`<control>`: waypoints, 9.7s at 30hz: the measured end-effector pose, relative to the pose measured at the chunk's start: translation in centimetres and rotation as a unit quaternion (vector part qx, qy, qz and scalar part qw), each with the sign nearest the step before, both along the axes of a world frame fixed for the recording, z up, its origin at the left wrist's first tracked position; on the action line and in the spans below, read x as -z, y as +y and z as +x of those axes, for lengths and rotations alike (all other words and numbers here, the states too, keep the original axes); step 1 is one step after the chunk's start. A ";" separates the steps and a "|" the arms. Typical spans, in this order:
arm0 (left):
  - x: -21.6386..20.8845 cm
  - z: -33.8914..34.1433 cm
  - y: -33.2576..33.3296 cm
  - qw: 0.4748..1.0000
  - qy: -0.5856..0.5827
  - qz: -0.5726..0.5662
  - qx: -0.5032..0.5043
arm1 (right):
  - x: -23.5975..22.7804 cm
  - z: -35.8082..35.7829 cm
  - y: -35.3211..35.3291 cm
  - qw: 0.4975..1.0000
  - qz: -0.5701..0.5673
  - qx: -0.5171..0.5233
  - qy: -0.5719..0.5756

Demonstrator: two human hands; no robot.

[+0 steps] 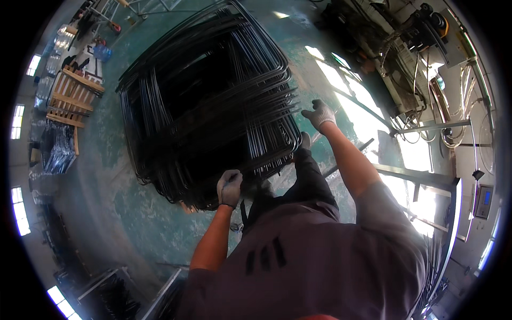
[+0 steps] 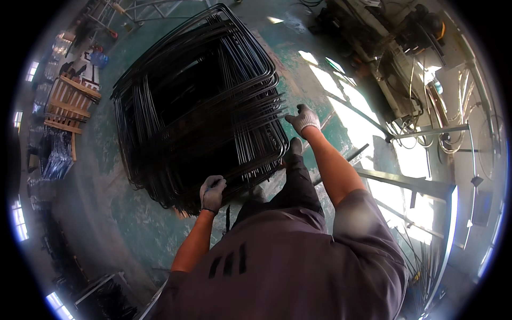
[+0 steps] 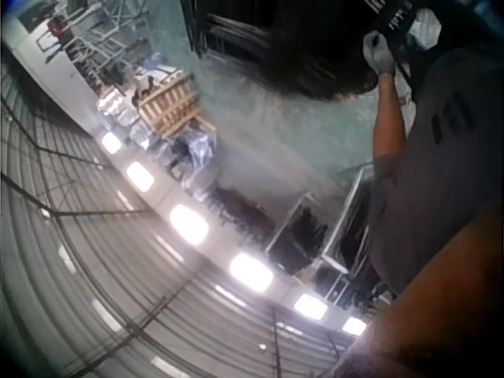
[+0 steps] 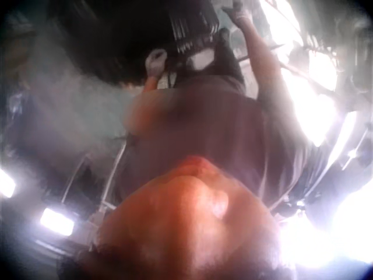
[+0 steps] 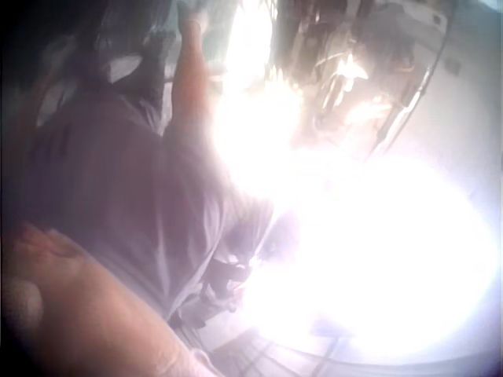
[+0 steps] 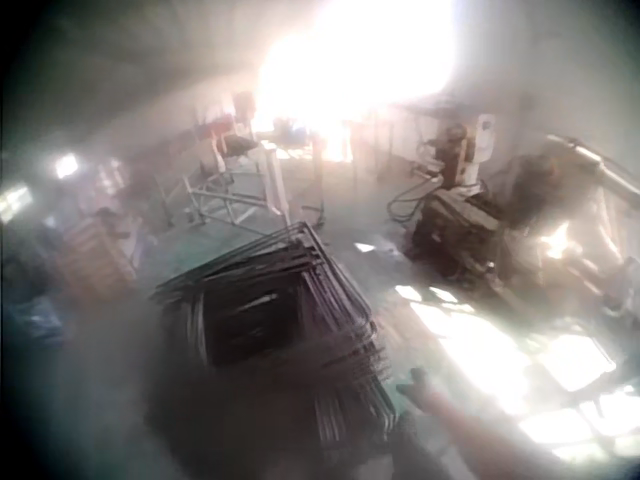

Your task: The person repeatedly picks up bundles of long, bent metal rods from a wooden pallet and stacks them onto a metal rack. The person wears gloves and handles the rods by hand, moving them from the pallet to the rack in a repetitive cycle.

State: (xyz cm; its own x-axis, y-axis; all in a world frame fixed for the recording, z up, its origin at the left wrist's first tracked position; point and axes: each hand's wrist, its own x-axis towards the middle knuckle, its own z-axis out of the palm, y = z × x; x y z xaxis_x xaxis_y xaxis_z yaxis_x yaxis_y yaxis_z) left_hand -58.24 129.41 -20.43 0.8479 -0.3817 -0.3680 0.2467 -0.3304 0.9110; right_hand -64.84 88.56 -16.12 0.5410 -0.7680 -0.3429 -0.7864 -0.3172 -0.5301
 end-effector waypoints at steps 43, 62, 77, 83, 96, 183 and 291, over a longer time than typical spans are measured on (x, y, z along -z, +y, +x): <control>-31.7 15.7 -32.8 0.941 0.146 -0.302 0.050 | -22.2 8.3 4.9 0.728 0.543 -0.099 -0.406; -49.8 -17.6 -29.7 0.738 0.085 -0.448 0.497 | -37.2 -25.8 13.8 0.835 0.070 -0.008 -0.546; -29.5 -50.6 -29.3 0.762 0.285 -0.148 0.563 | -19.6 -56.5 21.2 0.866 0.128 0.312 -0.370; -26.6 -60.1 -27.1 0.632 0.322 -0.026 0.704 | -19.0 -62.8 28.7 0.789 0.099 0.489 -0.359; -16.2 -63.5 -21.7 0.510 0.056 -0.064 0.856 | -14.4 -99.9 50.4 0.495 -0.113 0.813 -0.286; -2.7 -3.8 40.2 0.849 -0.148 0.000 -0.507 | -23.1 10.0 19.8 0.687 -0.342 -0.627 -0.133; 9.3 -35.6 11.7 0.932 0.179 0.289 0.123 | -6.2 -113.1 26.8 0.591 -0.367 0.691 0.197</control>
